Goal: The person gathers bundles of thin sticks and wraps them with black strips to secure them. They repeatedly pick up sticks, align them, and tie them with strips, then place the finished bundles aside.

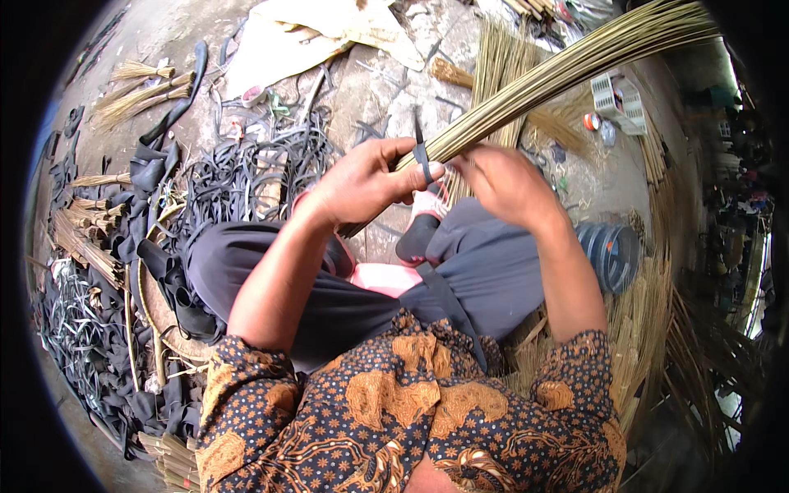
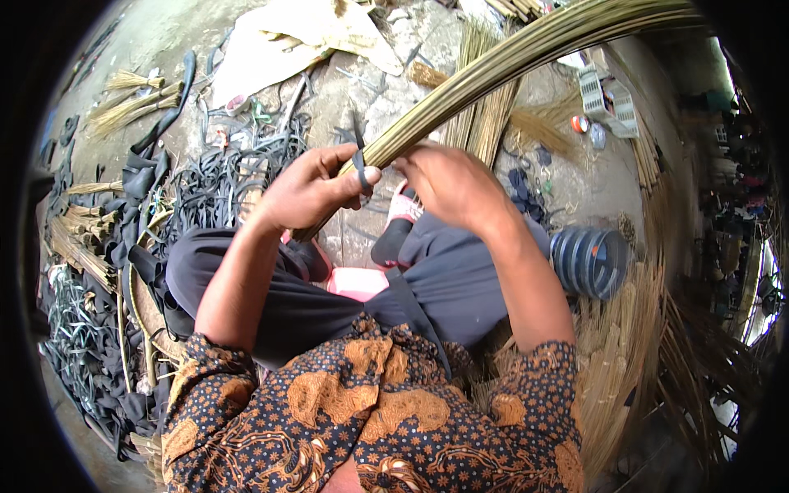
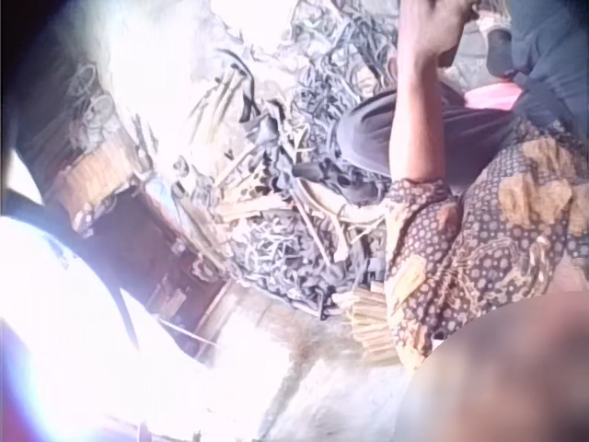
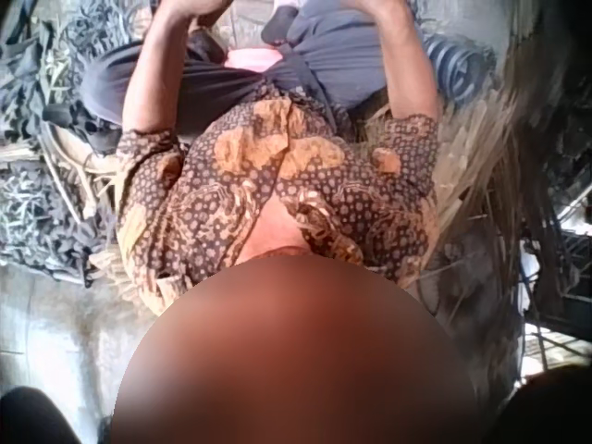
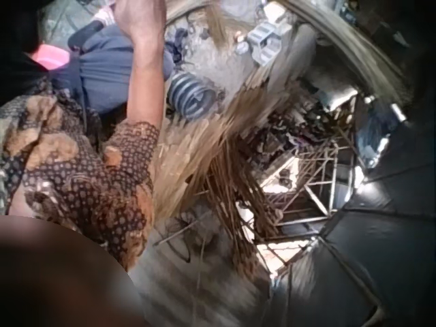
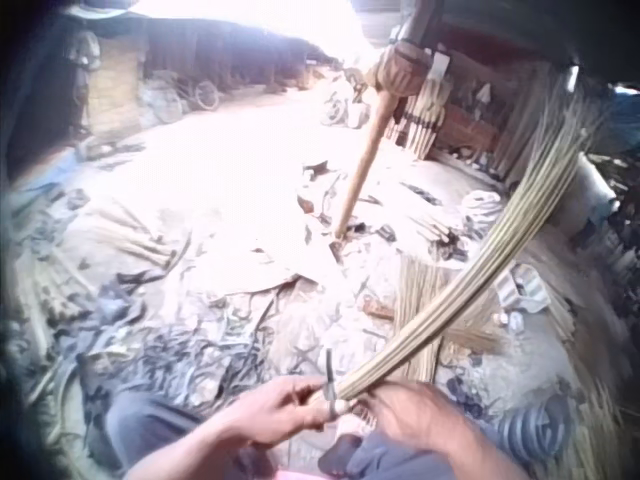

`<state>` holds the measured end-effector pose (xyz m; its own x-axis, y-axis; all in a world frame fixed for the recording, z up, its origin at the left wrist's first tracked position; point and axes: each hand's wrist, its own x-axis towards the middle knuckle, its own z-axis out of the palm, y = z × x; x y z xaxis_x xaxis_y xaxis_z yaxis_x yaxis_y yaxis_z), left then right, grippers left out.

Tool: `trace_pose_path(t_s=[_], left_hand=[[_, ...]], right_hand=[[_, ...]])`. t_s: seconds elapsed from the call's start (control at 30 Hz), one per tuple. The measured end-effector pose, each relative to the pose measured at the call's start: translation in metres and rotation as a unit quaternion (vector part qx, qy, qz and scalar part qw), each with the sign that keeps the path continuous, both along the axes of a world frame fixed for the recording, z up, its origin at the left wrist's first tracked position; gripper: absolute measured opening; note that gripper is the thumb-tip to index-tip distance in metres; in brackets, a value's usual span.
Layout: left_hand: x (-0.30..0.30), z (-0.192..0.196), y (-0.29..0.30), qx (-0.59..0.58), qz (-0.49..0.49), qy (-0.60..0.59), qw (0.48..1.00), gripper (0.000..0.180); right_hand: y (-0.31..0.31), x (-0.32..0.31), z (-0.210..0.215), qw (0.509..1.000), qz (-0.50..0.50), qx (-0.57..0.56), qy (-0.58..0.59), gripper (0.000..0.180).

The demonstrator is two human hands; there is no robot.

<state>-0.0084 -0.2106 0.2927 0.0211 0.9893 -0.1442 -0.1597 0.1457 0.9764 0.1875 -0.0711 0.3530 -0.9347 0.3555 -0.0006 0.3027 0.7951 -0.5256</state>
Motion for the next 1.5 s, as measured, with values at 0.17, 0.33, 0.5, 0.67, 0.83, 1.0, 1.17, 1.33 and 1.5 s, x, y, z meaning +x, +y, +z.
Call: trace_pose_path(t_s=[0.17,0.33,0.5,0.67,0.83,1.0,1.17,1.33,1.5], left_hand=[[0.003,-0.005,0.006,-0.001,0.108,0.339,0.934,0.048],[0.008,-0.010,0.004,0.024,0.103,0.396,0.912,0.039],[0.009,-0.016,0.002,0.029,0.113,0.407,0.906,0.041],[0.002,-0.015,0.002,-0.023,0.125,0.374,0.919,0.047],[0.000,-0.014,0.010,-0.100,0.150,0.177,0.967,0.054],[0.000,-0.013,0.019,-0.031,0.173,-0.006,0.984,0.038],[0.002,-0.008,0.025,-0.044,0.279,0.048,0.958,0.032],[0.006,-0.009,0.026,-0.007,0.317,0.045,0.947,0.026],[0.015,-0.018,0.023,0.015,0.304,0.009,0.953,0.027]], right_hand=[[-0.013,-0.009,0.026,0.997,-0.038,0.031,0.063,0.044],[-0.003,-0.042,0.014,0.977,0.040,0.204,0.047,0.052],[0.003,-0.053,0.006,0.958,0.079,0.276,0.016,0.010],[-0.002,-0.045,0.001,0.988,0.048,0.131,-0.058,0.015],[0.009,-0.029,-0.011,0.997,0.005,-0.062,0.035,0.011],[-0.022,-0.028,-0.042,0.975,-0.106,-0.139,0.139,0.011],[-0.034,-0.051,-0.055,0.955,-0.164,0.014,0.247,0.023],[-0.039,-0.068,-0.055,0.941,-0.180,0.036,0.285,0.022],[-0.026,-0.066,-0.057,0.948,-0.191,0.078,0.243,0.016]])
